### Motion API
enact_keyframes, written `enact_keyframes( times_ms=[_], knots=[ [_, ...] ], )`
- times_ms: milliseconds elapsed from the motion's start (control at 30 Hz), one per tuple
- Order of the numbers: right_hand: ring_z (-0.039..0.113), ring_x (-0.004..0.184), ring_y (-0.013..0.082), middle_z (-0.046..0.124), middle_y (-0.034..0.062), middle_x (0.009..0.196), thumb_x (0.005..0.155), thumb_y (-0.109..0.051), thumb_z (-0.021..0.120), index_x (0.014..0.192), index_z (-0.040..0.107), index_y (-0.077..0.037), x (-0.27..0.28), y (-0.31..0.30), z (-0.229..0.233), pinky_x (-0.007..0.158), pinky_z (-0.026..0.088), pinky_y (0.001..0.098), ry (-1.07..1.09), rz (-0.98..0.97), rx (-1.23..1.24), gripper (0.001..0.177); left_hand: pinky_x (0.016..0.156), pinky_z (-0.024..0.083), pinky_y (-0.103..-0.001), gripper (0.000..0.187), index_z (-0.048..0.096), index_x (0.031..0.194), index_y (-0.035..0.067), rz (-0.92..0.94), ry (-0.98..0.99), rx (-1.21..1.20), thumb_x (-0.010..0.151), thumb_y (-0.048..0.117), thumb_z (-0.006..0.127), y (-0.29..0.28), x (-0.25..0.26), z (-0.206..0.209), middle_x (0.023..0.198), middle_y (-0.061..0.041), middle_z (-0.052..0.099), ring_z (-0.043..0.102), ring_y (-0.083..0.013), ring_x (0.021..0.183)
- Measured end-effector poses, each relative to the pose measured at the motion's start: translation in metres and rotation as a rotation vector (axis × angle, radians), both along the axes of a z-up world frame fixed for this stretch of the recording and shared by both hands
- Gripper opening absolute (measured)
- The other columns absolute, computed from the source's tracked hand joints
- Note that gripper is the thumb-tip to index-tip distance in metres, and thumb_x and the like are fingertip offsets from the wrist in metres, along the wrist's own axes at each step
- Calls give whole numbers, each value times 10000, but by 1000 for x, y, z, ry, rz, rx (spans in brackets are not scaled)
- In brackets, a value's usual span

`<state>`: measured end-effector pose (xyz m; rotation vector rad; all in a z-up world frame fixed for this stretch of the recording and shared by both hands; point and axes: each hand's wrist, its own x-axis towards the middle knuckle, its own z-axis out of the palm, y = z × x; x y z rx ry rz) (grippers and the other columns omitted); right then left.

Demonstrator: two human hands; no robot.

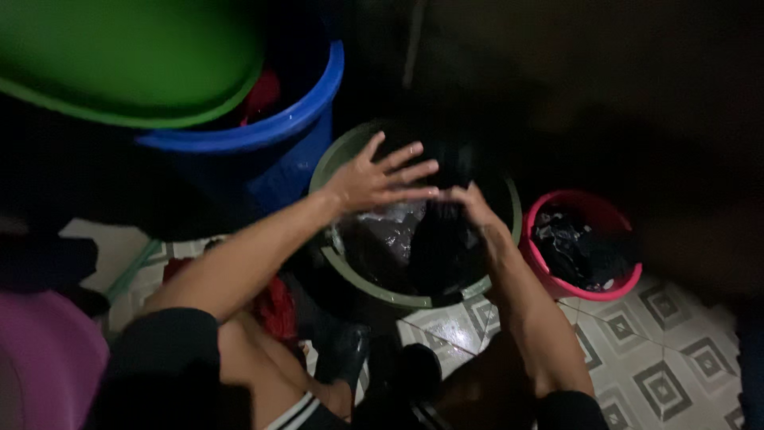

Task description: The person washes dark clothing by hand in a green basin filled with soapy water, scrubbing the fabric between their hands, and then transfers the items to a basket.

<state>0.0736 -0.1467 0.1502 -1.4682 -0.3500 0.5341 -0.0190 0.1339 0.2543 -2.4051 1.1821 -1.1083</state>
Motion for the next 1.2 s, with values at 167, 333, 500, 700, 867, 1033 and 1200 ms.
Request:
enact_keyframes(
  times_ms=[167,333,500,700,867,1033,1200],
  knots=[
    [530,1303,320,657,197,1319,682,-395,732,1378,566,-8,0,6,-57,1045,414,490,70,267,-502,814,927,587,-475,663,303,1584,425,-225,-13,-111,1024,322,643,-18,28,-52,1562,-54,449,559,-302,1343],
    [423,1393,420,434,258,1470,692,-623,843,1522,281,-2,-17,4,-61,1107,389,553,84,331,-710,1180,508,530,-276,490,505,1469,254,-107,130,-27,997,246,637,-24,37,-107,1133,-24,674,654,-185,830],
    [741,1088,343,768,202,1168,802,-620,703,1286,652,-42,-54,55,12,929,595,435,-256,461,-1058,756,611,592,-388,311,602,1249,40,235,508,80,1014,233,664,-36,26,-131,998,-111,676,709,-292,838],
    [738,953,255,737,64,1058,946,-322,614,1414,511,-271,-71,76,30,878,551,455,-871,268,-1456,483,813,583,-521,568,568,1313,13,566,1109,-305,800,187,738,-39,-1,-111,1060,-246,724,724,-415,935],
    [692,977,189,695,-51,1035,826,-206,691,1127,642,-270,-50,49,2,857,499,475,-1649,77,-1154,312,720,593,-391,380,749,1027,-53,522,1523,-846,806,257,743,-38,-14,-119,810,-189,793,765,-280,719],
    [669,963,230,681,11,1058,843,-145,670,1120,696,-230,-34,35,5,826,546,402,-1712,-69,-843,292,371,371,-263,238,566,959,12,-24,2060,-1793,889,206,685,-60,-39,-147,704,-64,607,568,-157,525],
    [701,960,297,686,82,1080,890,-20,592,1120,688,-103,-37,42,-11,757,572,387,-1257,-408,-600,262,389,354,-206,207,557,985,105,-968,2288,-2432,874,266,624,-115,-59,-132,736,-18,556,499,-95,502]
  ],
)
